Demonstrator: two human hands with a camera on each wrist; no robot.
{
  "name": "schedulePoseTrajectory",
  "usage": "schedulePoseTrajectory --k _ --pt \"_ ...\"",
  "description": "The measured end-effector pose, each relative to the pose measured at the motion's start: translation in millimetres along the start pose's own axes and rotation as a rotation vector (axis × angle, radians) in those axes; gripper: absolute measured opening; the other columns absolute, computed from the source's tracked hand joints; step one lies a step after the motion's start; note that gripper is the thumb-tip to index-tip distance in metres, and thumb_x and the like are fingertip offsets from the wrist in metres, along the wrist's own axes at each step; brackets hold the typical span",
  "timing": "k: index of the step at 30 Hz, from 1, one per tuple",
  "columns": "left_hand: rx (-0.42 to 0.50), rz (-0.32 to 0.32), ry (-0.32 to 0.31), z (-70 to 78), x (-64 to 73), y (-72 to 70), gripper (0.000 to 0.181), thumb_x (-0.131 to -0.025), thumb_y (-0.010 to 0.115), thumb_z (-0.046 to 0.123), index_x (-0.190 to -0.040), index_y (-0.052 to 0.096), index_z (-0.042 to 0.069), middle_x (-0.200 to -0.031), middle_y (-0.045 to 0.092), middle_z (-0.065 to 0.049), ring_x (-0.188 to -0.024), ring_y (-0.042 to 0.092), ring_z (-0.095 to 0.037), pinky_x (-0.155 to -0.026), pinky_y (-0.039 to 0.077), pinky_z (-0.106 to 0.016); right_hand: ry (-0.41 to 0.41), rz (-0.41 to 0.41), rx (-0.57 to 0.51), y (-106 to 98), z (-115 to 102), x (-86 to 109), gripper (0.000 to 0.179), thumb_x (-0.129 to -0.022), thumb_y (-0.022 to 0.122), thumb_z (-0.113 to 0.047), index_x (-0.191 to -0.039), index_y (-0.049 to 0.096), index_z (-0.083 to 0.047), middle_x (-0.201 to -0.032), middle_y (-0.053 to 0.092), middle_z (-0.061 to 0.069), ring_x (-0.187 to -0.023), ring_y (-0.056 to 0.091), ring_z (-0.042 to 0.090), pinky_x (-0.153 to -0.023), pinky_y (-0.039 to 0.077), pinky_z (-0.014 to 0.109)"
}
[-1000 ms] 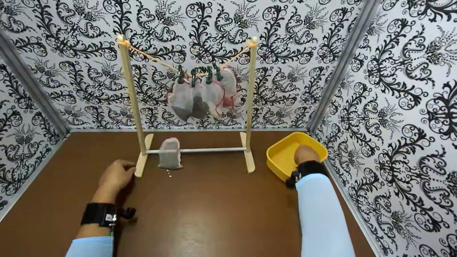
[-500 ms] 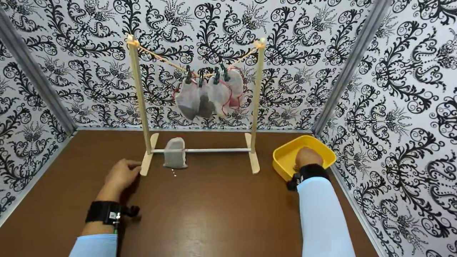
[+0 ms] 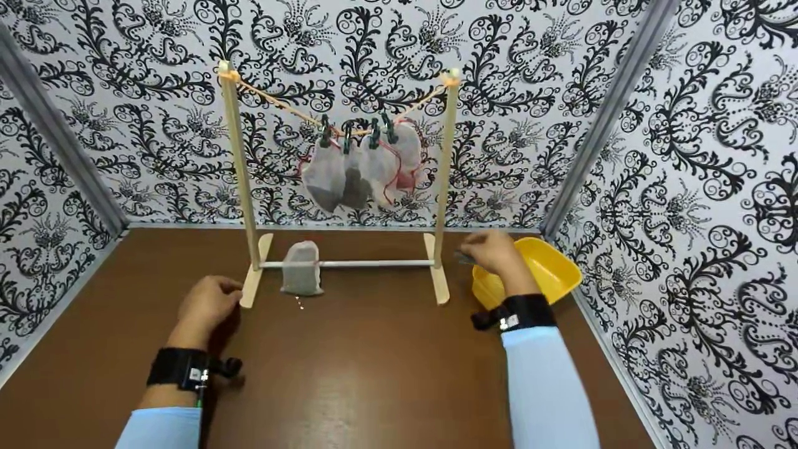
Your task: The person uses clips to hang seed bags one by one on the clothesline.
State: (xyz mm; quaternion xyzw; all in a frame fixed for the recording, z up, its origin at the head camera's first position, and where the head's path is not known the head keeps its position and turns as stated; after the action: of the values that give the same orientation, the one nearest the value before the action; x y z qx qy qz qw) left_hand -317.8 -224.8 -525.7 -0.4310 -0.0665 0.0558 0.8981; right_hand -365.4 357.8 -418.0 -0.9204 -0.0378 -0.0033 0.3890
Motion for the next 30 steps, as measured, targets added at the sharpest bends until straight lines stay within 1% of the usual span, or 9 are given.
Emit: schedulePoseTrajectory --k 3,7,10,14,19,21,24,27,30 --pt "-0.028 0.061 0.012 6.0 0.7 -2.8 0.035 -0.108 0.068 0.025 -0.136 0.079 0.006 -0.141 0.078 -0.021 -0.128 0.075 -0.047 -0.103 0.06 -0.065 -0.011 0.023 -0.171 30.8 -25.0 -1.6 0.039 -0.108 0.079 -0.021 -0.136 0.074 0.006 -0.124 0.084 0.02 -0.084 0.074 0.008 -0.076 0.065 0.024" --pt "-0.006 0.124 0.062 19.6 2.3 -7.5 0.037 -0.108 0.071 0.028 -0.137 0.079 0.007 -0.136 0.081 -0.019 -0.123 0.077 -0.047 -0.1 0.061 -0.066 -0.054 0.059 -0.382 77.9 -51.0 -7.1 0.033 -0.108 0.077 -0.01 -0.133 0.074 0.012 -0.108 0.085 0.014 -0.08 0.074 0.009 -0.073 0.065 0.022" --pt "0.032 0.163 0.127 34.0 6.1 -11.2 0.034 -0.107 0.074 0.028 -0.135 0.081 0.01 -0.13 0.082 -0.017 -0.119 0.078 -0.045 -0.097 0.061 -0.065 -0.077 0.065 -0.497 113.2 -67.0 -11.8 0.029 -0.107 0.076 -0.007 -0.13 0.076 0.011 -0.105 0.08 0.004 -0.077 0.072 0.012 -0.069 0.064 0.023" --pt "0.061 0.191 0.233 55.5 15.7 -13.9 0.032 -0.104 0.081 0.029 -0.131 0.084 0.011 -0.122 0.082 -0.014 -0.109 0.078 -0.039 -0.092 0.062 -0.06 -0.089 0.032 -0.598 154.8 -89.8 -12.9 0.026 -0.106 0.076 -0.006 -0.128 0.079 0.007 -0.105 0.079 0.006 -0.077 0.071 0.014 -0.07 0.064 0.024" --pt "0.067 0.153 0.33 81.2 31.6 -12.7 0.041 -0.1 0.089 0.034 -0.134 0.083 0.013 -0.125 0.079 -0.011 -0.108 0.077 -0.033 -0.095 0.063 -0.057 -0.099 -0.02 -0.648 193.7 -115.8 -7.0 0.026 -0.104 0.079 -0.006 -0.128 0.081 0.005 -0.101 0.083 0.008 -0.076 0.072 0.014 -0.073 0.066 0.028" --pt "0.052 0.103 0.344 89.6 38.0 -11.7 0.053 -0.096 0.092 0.038 -0.141 0.079 0.015 -0.131 0.078 -0.011 -0.113 0.077 -0.034 -0.1 0.064 -0.057 -0.104 -0.049 -0.673 205.6 -125.5 -1.7 0.024 -0.103 0.08 -0.005 -0.125 0.081 0.005 -0.102 0.083 0.011 -0.076 0.072 0.015 -0.074 0.067 0.03" --pt "0.019 0.036 0.353 100.3 47.7 -11.8 0.074 -0.087 0.098 0.043 -0.152 0.072 0.018 -0.15 0.072 -0.015 -0.128 0.075 -0.039 -0.111 0.061 -0.062 -0.114 -0.102 -0.704 220.6 -138.8 8.3 0.02 -0.102 0.081 -0.003 -0.12 0.081 0.005 -0.102 0.084 0.011 -0.074 0.073 0.015 -0.074 0.068 0.031" --pt "0.001 0.006 0.393 107.4 54.9 -13.9 0.079 -0.082 0.102 0.04 -0.152 0.072 0.019 -0.142 0.075 -0.014 -0.121 0.076 -0.039 -0.105 0.063 -0.061 -0.139 -0.149 -0.728 232.2 -150.4 15.8 0.017 -0.102 0.081 -0.002 -0.116 0.08 0.006 -0.098 0.082 0.008 -0.072 0.072 0.014 -0.072 0.067 0.03" --pt "-0.01 0.018 0.443 110.2 58.3 -16.9 0.065 -0.084 0.102 0.034 -0.143 0.079 0.021 -0.119 0.078 -0.003 -0.101 0.077 -0.028 -0.091 0.064 -0.051 -0.161 -0.173 -0.752 240.0 -157.1 17.9 0.013 -0.102 0.08 -0.002 -0.112 0.079 0.006 -0.093 0.079 0.003 -0.07 0.071 0.012 -0.069 0.065 0.027"
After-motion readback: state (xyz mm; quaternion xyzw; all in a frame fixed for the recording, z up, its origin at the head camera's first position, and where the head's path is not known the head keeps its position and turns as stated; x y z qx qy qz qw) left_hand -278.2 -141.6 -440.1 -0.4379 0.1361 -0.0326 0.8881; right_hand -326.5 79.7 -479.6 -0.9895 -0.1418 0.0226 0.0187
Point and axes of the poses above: each hand's wrist, its own x-axis away from the middle knuckle, its own y-axis out of the palm, z = x × y, the point moved 1 cm from there along -x, towards the middle knuckle
